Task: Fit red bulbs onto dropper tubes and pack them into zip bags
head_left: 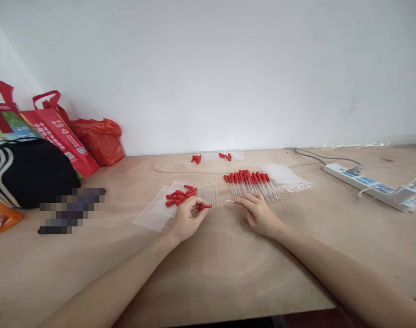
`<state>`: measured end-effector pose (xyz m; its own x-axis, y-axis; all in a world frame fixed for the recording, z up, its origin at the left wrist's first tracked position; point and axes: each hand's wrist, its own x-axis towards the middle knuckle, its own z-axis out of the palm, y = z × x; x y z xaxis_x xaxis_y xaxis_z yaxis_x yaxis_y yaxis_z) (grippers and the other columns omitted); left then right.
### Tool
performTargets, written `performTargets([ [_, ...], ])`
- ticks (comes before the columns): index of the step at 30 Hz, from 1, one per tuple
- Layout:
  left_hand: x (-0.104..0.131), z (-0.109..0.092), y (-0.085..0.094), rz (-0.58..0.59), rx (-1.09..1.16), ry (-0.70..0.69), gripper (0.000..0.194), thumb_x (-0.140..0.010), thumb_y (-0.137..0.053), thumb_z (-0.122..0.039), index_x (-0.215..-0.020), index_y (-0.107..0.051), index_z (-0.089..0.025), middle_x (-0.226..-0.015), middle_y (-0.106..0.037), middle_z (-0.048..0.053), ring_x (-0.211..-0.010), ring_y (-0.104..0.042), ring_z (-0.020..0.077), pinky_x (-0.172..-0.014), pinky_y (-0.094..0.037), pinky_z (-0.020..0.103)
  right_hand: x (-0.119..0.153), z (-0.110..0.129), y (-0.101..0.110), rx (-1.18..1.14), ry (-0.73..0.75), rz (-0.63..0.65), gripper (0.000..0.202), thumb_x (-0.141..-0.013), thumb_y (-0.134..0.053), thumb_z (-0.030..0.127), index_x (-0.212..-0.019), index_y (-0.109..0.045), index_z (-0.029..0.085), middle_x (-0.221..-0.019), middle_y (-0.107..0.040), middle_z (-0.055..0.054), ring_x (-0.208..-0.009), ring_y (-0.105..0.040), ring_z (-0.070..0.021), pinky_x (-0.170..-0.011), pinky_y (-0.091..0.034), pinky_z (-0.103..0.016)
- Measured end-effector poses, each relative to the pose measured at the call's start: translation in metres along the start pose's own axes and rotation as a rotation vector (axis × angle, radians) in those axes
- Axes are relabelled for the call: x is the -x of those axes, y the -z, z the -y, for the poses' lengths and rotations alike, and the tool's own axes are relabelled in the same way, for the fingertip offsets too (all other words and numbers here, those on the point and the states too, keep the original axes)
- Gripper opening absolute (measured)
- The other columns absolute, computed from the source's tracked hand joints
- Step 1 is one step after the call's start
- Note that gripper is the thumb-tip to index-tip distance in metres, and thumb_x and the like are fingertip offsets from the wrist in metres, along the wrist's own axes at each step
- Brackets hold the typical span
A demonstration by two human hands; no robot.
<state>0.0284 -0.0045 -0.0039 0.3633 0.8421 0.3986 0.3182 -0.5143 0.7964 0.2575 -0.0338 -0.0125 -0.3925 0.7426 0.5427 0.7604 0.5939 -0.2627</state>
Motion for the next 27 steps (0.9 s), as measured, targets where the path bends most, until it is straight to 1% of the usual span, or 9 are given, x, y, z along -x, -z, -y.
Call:
performTargets([
  [3,0.002,0.003,-0.005,0.036,0.123,0.100,0.014,-0.072,-0.059,-0.022,-0.074,-0.048,-0.016,-0.073,-0.056,0.000,-0.068,-0.058,0.0125,-0.066,-0.049,0.028,-0.002,0.007,-0.002,0.000,0.014,0.020,0.024,-0.086,-0.035,0.017,-0.096,-0.056,0.017,-0.085,-0.061,-0.006,-0.075,-0.053,-0.0142,-0.075,-0.028,-0.032],
  [5,0.002,0.005,-0.006,0.046,0.143,0.107,0.016,-0.072,-0.060,-0.023,-0.075,-0.045,-0.016,-0.073,-0.055,0.000,-0.068,-0.058,0.0121,-0.067,-0.049,0.028,-0.004,0.010,-0.004,0.006,0.014,0.025,0.022,-0.086,-0.037,0.020,-0.092,-0.058,0.017,-0.082,-0.061,-0.005,-0.074,-0.053,-0.0135,-0.075,-0.026,-0.032],
  [7,0.002,0.005,-0.006,0.047,0.122,0.080,0.015,-0.075,-0.058,-0.024,-0.080,-0.045,-0.017,-0.078,-0.056,0.001,-0.073,-0.059,0.0131,-0.069,-0.050,0.029,-0.004,0.011,-0.005,0.018,0.009,0.021,0.022,-0.086,-0.037,0.021,-0.091,-0.059,0.017,-0.081,-0.062,-0.004,-0.073,-0.053,-0.0128,-0.075,-0.025,-0.031],
  [9,0.003,0.004,-0.006,0.062,0.065,0.040,0.014,-0.078,-0.055,-0.024,-0.088,-0.048,-0.017,-0.086,-0.057,0.003,-0.081,-0.059,0.0148,-0.073,-0.050,0.031,-0.005,0.011,-0.005,0.035,0.005,0.015,0.022,-0.086,-0.038,0.022,-0.090,-0.059,0.018,-0.082,-0.062,-0.004,-0.073,-0.053,-0.0122,-0.075,-0.024,-0.031],
  [12,0.003,0.002,-0.005,0.092,-0.061,-0.047,0.022,-0.081,-0.051,-0.024,-0.103,-0.051,-0.018,-0.099,-0.056,0.006,-0.092,-0.056,0.0169,-0.080,-0.048,0.033,-0.005,0.012,-0.005,0.048,0.010,0.005,0.020,-0.085,-0.040,0.021,-0.090,-0.060,0.018,-0.082,-0.062,-0.003,-0.074,-0.054,-0.0117,-0.075,-0.024,-0.031],
  [15,0.002,-0.002,-0.005,0.109,-0.197,-0.147,0.022,-0.082,-0.050,-0.024,-0.102,-0.057,-0.019,-0.105,-0.056,0.007,-0.098,-0.054,0.0184,-0.085,-0.045,0.035,-0.005,0.014,-0.005,0.044,0.027,-0.007,0.019,-0.085,-0.041,0.020,-0.091,-0.059,0.018,-0.082,-0.063,-0.002,-0.074,-0.054,-0.0111,-0.076,-0.024,-0.030],
  [18,0.001,-0.004,-0.004,0.117,-0.245,-0.185,0.019,-0.083,-0.048,-0.024,-0.094,-0.062,-0.019,-0.105,-0.058,0.007,-0.095,-0.055,0.0187,-0.085,-0.045,0.036,-0.006,0.017,-0.006,0.055,0.045,-0.005,0.020,-0.085,-0.041,0.020,-0.093,-0.059,0.019,-0.082,-0.063,-0.002,-0.074,-0.054,-0.0109,-0.076,-0.024,-0.030],
  [21,0.001,-0.006,-0.004,0.119,-0.229,-0.200,0.018,-0.083,-0.047,-0.023,-0.092,-0.063,-0.019,-0.102,-0.059,0.007,-0.093,-0.056,0.0175,-0.083,-0.045,0.033,-0.006,0.019,-0.007,0.053,0.061,0.005,0.021,-0.086,-0.040,0.021,-0.093,-0.060,0.019,-0.083,-0.063,-0.003,-0.075,-0.054,-0.0111,-0.076,-0.024,-0.030],
  [27,0.003,-0.009,-0.003,0.222,-0.205,-0.218,0.020,-0.086,-0.043,-0.024,-0.092,-0.061,-0.019,-0.086,-0.062,0.004,-0.077,-0.057,0.0142,-0.069,-0.045,0.026,-0.006,0.018,-0.005,-0.020,0.095,0.040,0.023,-0.085,-0.039,0.019,-0.094,-0.060,0.020,-0.083,-0.063,-0.003,-0.075,-0.054,-0.0116,-0.076,-0.023,-0.031],
])
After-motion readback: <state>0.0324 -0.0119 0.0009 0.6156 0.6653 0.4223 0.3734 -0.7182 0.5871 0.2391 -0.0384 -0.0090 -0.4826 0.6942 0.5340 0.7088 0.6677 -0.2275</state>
